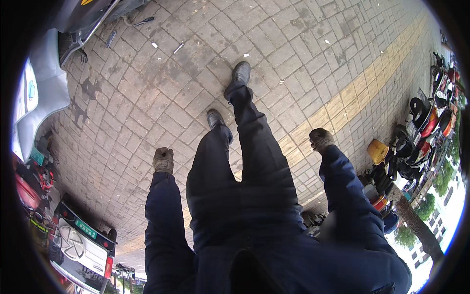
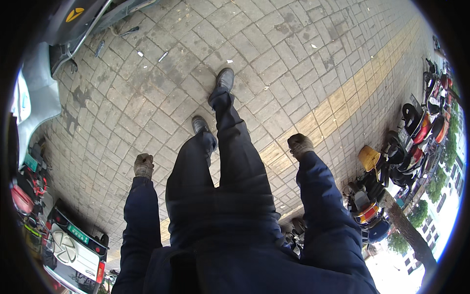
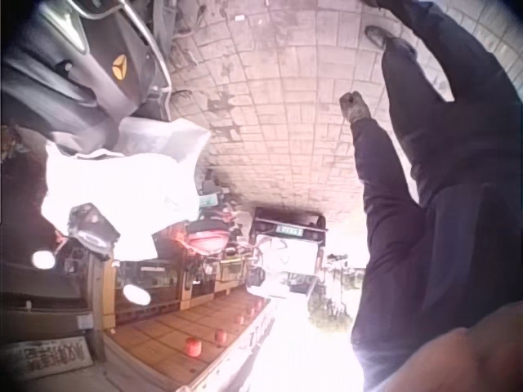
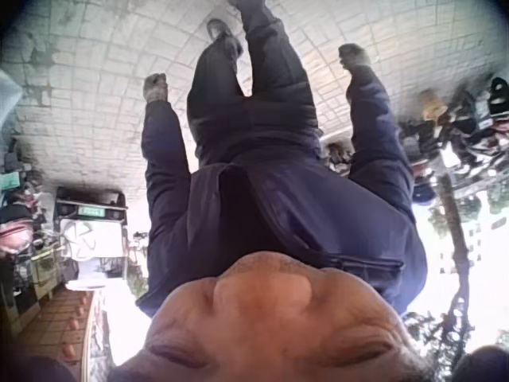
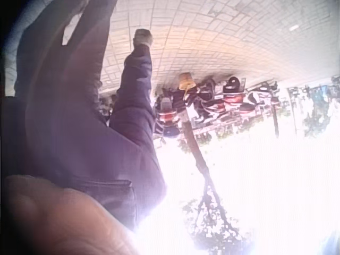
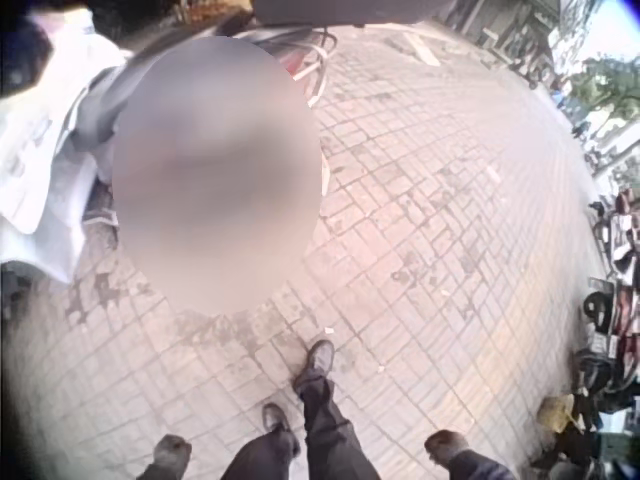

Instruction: The person works on the rear wheel area of a scooter, using pliers to remove a zip tie and then manipulating components near the wheel. They walk to a nearby shop to retrieve a tool and return to continue working on the scooter.

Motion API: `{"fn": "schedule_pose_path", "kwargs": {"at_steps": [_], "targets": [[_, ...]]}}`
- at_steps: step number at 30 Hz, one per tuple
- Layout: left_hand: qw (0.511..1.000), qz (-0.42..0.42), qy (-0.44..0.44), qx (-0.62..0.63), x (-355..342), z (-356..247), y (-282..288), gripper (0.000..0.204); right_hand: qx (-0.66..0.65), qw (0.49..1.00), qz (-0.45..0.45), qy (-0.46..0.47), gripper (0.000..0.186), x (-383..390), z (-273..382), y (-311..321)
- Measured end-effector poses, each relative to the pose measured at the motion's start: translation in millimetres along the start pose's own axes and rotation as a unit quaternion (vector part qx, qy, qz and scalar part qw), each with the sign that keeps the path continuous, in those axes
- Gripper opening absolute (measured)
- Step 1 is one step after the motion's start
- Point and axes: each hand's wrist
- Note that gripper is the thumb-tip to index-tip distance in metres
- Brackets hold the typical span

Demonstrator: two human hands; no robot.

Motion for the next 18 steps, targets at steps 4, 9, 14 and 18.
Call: {"fn": "schedule_pose_path", "kwargs": {"at_steps": [4, 9, 14, 18], "targets": [[1.0, -0.017, 0.007, 0.001, 0, -64, 30, 0.007, -0.075, 0.994, 0.017, -0.082, 0.016, 97, -60, 10], [0.992, -0.007, 0.012, -0.129, 21, -162, 70, 0.016, -0.161, 0.985, 0.025, -0.06, 0.02, 161, -84, 10], [0.985, 0.04, -0.013, -0.169, 61, -268, 69, 0.036, -0.272, 0.961, 0.047, 0.029, 0.021, 166, -98, 39], [0.98, 0.054, -0.033, -0.188, 88, -322, 52, 0.037, -0.346, 0.927, 0.143, 0.031, 0.021, 157, -102, 82]]}}
Point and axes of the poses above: each hand's wrist, its own x-axis away from the middle knuckle, its own y-axis out of the back of the hand, z = x × y, and after that the axes turned 6 degrees about x, right-handed
